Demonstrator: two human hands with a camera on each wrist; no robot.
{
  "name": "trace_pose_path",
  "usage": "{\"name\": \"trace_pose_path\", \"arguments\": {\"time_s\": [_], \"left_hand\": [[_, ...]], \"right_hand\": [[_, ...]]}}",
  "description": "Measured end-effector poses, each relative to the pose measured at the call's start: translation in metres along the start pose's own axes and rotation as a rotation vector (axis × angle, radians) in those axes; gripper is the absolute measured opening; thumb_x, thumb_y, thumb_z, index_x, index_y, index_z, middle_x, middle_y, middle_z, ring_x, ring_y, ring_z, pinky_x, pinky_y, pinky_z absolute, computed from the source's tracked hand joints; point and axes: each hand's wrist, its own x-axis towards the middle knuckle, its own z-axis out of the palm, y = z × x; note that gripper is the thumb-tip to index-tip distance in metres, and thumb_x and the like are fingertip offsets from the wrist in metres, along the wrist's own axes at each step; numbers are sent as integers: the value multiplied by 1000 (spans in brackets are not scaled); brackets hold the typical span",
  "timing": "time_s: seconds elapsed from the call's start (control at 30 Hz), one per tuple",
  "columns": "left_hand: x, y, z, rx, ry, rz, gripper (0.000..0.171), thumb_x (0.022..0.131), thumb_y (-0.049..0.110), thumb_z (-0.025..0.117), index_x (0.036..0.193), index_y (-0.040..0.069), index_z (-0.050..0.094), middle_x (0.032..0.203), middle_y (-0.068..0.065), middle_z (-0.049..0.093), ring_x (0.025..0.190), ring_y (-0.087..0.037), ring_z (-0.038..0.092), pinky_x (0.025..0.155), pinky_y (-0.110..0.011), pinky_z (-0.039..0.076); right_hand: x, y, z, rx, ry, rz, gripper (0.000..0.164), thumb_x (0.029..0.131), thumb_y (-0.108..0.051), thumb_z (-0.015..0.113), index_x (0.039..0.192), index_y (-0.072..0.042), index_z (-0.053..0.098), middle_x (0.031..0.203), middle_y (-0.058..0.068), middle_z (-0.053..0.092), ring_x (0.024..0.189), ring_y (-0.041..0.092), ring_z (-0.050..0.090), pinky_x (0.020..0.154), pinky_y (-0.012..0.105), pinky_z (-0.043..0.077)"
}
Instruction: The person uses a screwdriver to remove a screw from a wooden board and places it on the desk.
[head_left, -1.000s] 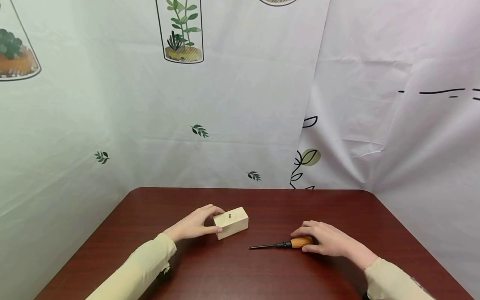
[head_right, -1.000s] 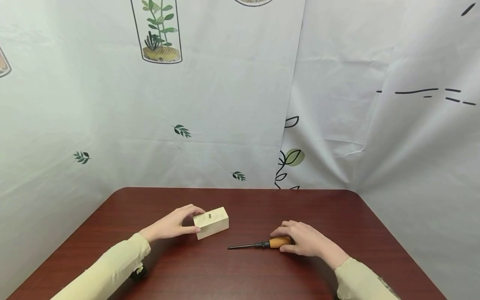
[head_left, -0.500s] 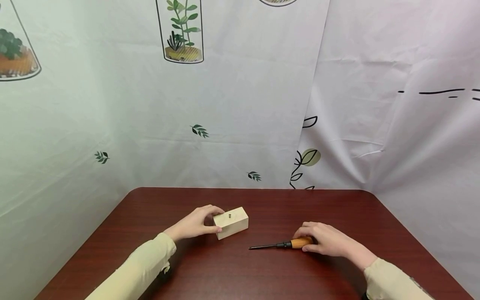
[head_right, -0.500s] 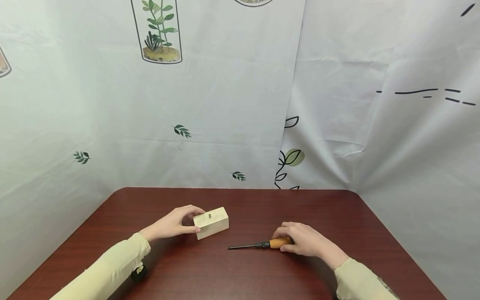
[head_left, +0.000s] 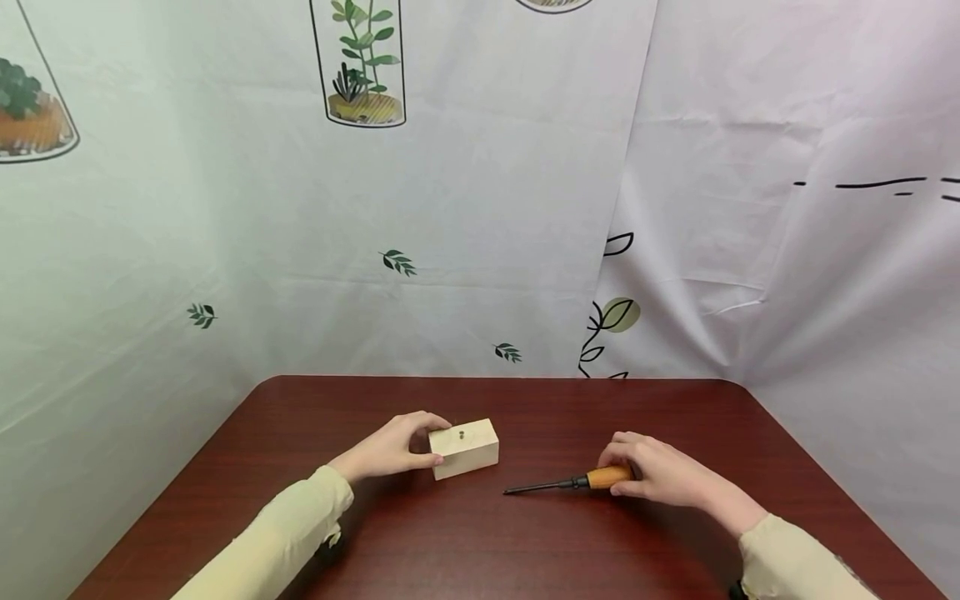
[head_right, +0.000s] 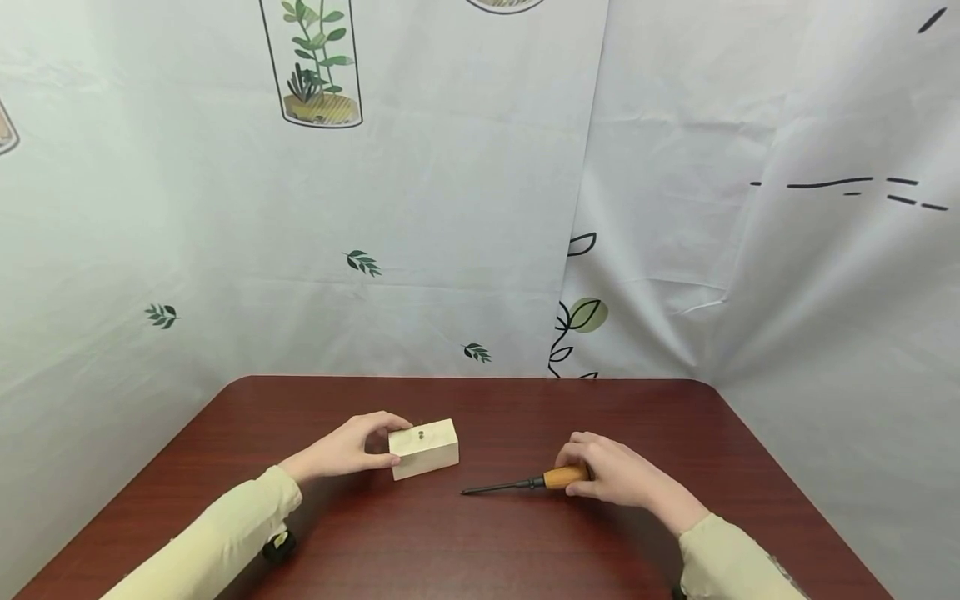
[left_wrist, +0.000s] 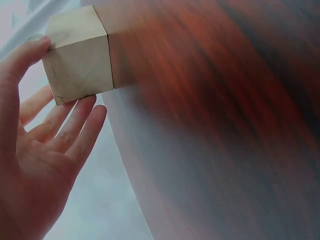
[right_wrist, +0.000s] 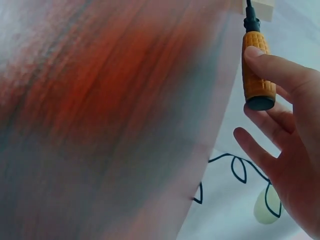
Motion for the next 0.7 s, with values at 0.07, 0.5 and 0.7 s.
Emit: {"name": "trace_pose_path", "arguments": {"time_s": [0.07,0.5,0.7], "left_hand": [[1,1,1,3,-8,-2,45,89,29,73,128,10,61,118,-6,66,91,-13,63,77,-25,53],[12,6,6,-58,-42,-3,44,88,29,75,125,9,61,119,-6,65,93,-10,63,79,-25,55],[14,11,10,-57,-57,18,42,89,27,74,126,11,60,118,-5,64,93,-9,62,77,-24,55]], "right_hand": [[0,0,-1,30,14,-2,26,79,-22,83,97,-29,66,90,-17,54,77,-5,47,66,17,43],[7,0,-16,345,93,-21,27,85,-14,77,107,-23,64,97,-8,63,81,1,57,64,20,51],[8,-7,-21,492,86,65,28,88,-15,75,112,-22,63,102,-3,67,86,6,64,75,22,55]]}}
